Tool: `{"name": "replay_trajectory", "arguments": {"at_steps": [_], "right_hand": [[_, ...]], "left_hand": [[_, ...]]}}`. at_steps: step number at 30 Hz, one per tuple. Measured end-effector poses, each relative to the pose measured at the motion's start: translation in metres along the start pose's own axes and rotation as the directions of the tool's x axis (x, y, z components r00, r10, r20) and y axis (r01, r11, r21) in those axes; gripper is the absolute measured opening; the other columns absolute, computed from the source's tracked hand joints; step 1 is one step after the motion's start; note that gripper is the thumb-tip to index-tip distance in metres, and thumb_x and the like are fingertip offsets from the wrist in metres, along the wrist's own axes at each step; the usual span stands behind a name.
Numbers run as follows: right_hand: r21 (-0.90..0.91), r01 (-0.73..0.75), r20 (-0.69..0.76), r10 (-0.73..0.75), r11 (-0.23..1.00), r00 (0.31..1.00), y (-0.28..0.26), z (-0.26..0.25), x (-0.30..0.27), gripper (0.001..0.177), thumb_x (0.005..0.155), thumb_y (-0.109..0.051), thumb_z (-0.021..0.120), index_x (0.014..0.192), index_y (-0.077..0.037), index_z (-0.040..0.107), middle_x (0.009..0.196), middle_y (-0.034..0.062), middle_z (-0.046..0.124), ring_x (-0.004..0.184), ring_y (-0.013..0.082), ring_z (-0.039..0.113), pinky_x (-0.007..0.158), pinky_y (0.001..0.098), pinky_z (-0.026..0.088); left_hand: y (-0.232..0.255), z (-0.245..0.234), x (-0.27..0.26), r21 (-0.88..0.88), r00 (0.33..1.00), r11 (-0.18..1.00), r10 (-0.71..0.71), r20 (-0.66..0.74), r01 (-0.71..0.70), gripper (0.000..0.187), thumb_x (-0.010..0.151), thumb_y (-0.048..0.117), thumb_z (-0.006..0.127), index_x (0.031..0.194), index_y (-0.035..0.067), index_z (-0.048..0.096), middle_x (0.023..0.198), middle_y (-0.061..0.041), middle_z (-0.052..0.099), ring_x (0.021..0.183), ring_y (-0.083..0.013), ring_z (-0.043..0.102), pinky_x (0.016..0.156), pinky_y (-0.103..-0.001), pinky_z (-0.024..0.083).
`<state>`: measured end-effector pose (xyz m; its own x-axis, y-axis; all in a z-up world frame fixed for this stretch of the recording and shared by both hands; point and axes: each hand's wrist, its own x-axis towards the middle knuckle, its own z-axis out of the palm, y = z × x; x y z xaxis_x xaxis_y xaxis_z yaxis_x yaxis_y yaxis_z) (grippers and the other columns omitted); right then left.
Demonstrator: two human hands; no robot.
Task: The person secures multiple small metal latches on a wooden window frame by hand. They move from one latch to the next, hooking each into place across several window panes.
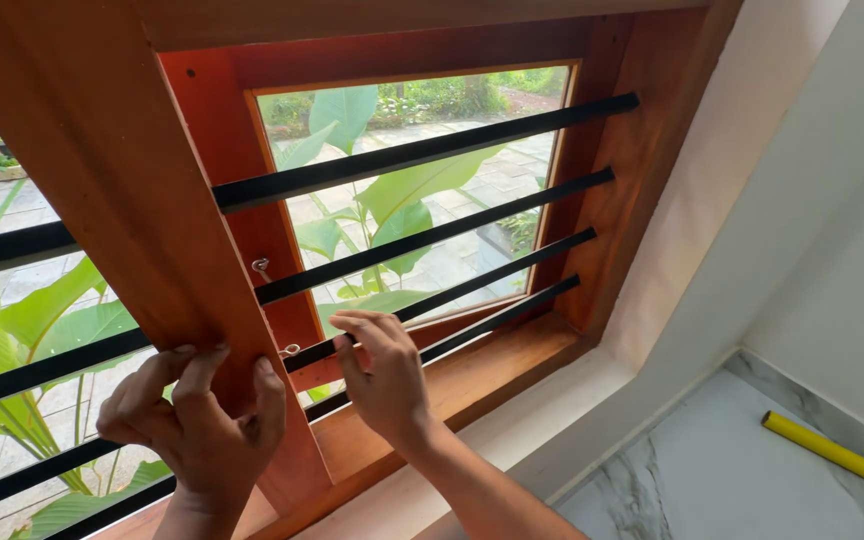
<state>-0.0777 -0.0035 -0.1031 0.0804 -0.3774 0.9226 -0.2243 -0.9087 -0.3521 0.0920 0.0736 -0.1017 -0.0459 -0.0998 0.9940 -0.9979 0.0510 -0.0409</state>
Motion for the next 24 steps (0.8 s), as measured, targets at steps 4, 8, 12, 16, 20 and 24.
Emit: {"name": "replay_trajectory", "arguments": {"at_steps": [4, 8, 12, 16, 20, 24], "right_hand": [[-0.028, 0.049, -0.032, -0.05, 0.998, 0.998, -0.017, 0.008, 0.014, 0.01, 0.09, 0.001, 0.064, 0.095, -0.005, 0.069, 0.097, 0.0101, 0.072, 0.095, 0.0269, 0.069, 0.088, 0.0385, 0.055], [-0.054, 0.217, -0.085, -0.221, 0.975, 0.972, -0.028, 0.012, 0.051, 0.013, 0.092, -0.004, 0.064, 0.106, -0.003, 0.064, 0.109, 0.0168, 0.066, 0.109, 0.0349, 0.062, 0.099, 0.0417, 0.051], [-0.212, 0.021, 0.202, 0.023, 0.977, 0.979, -0.03, 0.025, 0.101, 0.019, 0.095, -0.026, 0.071, 0.093, -0.007, 0.068, 0.089, 0.0103, 0.071, 0.088, 0.0311, 0.069, 0.084, 0.044, 0.054], [-0.482, -0.174, 0.495, 0.431, 0.859, 0.755, -0.025, 0.039, 0.146, 0.046, 0.085, -0.05, 0.077, 0.088, -0.005, 0.07, 0.084, 0.0116, 0.073, 0.079, 0.0298, 0.072, 0.07, 0.0417, 0.058], [-0.642, -0.163, 0.628, 0.636, 0.749, 0.449, -0.017, 0.062, 0.18, 0.051, 0.079, -0.06, 0.078, 0.085, -0.009, 0.079, 0.085, 0.0044, 0.08, 0.082, 0.0204, 0.077, 0.075, 0.0357, 0.06], [-0.665, -0.044, 0.65, 0.606, 0.746, 0.458, 0.005, 0.089, 0.187, 0.049, 0.074, -0.058, 0.085, 0.095, -0.014, 0.079, 0.095, 0.0042, 0.076, 0.089, 0.0183, 0.074, 0.075, 0.0337, 0.057]], "left_hand": [[0.0, -0.007, -0.003, 0.045, 0.999, 0.999, -0.007, 0.041, 0.005, 0.034, 0.094, 0.028, 0.07, 0.118, 0.005, 0.063, 0.13, -0.016, 0.047, 0.122, -0.0338, 0.04, 0.106, -0.05, 0.032], [-0.001, -0.012, -0.004, -0.028, 0.999, 0.999, -0.031, 0.039, 0.032, 0.032, 0.1, 0.024, 0.073, 0.121, 0.003, 0.06, 0.135, -0.018, 0.044, 0.128, -0.0363, 0.038, 0.112, -0.05, 0.036], [-0.002, -0.015, -0.002, -0.02, 0.998, 0.999, -0.025, 0.054, 0.026, 0.033, 0.098, 0.021, 0.074, 0.122, 0.002, 0.06, 0.136, -0.018, 0.042, 0.129, -0.0358, 0.039, 0.112, -0.051, 0.036], [0.0, -0.015, -0.004, -0.035, 0.996, 0.998, -0.049, 0.073, 0.051, 0.033, 0.096, 0.018, 0.074, 0.122, 0.003, 0.061, 0.136, -0.018, 0.041, 0.129, -0.0358, 0.039, 0.111, -0.05, 0.036], [0.001, -0.013, -0.007, -0.054, 0.996, 0.997, -0.055, 0.073, 0.059, 0.031, 0.096, 0.018, 0.074, 0.119, 0.004, 0.06, 0.136, -0.018, 0.039, 0.129, -0.0359, 0.038, 0.112, -0.05, 0.036], [0.0, -0.011, -0.009, -0.044, 0.996, 0.997, -0.054, 0.075, 0.058, 0.029, 0.095, 0.019, 0.074, 0.118, 0.005, 0.061, 0.135, -0.017, 0.039, 0.128, -0.0356, 0.037, 0.111, -0.05, 0.036]]}}
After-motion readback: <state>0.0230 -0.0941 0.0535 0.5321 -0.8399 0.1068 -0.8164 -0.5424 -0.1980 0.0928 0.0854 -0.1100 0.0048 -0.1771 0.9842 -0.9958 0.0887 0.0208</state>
